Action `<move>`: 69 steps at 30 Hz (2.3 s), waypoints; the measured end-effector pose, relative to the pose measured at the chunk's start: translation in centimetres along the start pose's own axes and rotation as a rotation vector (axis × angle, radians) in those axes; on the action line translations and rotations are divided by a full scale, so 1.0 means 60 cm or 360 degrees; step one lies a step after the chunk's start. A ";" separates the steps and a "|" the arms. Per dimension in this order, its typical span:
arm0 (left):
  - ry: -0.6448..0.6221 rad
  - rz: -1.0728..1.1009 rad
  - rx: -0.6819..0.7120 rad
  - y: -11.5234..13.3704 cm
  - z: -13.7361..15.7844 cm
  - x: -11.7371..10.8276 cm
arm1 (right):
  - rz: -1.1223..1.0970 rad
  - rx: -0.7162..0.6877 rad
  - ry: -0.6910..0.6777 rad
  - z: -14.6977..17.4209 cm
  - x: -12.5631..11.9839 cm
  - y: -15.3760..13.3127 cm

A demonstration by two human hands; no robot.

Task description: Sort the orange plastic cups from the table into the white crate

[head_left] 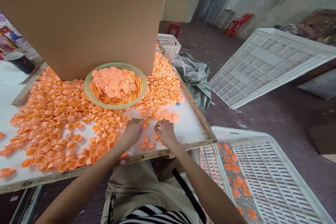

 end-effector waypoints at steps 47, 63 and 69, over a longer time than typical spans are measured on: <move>-0.0041 -0.0046 0.0012 -0.023 -0.107 0.009 | 0.0366 -0.0466 0.0162 -0.052 0.002 -0.025; -0.0297 0.0168 -0.0647 -0.092 -0.080 0.026 | 0.0102 -0.0244 0.0327 -0.071 -0.040 0.050; 0.0035 0.0319 -0.0254 -0.024 -0.062 -0.023 | -0.0035 -0.0150 0.0301 -0.094 -0.045 0.060</move>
Point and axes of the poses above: each hand's wrist, its own z-axis away from the middle knuckle, its own x-axis out of the palm, y = z × x, the point moved 10 cm from there along -z, towards the middle knuckle, and after that the axes turned 2 degrees about -x, right-handed, at the moved point
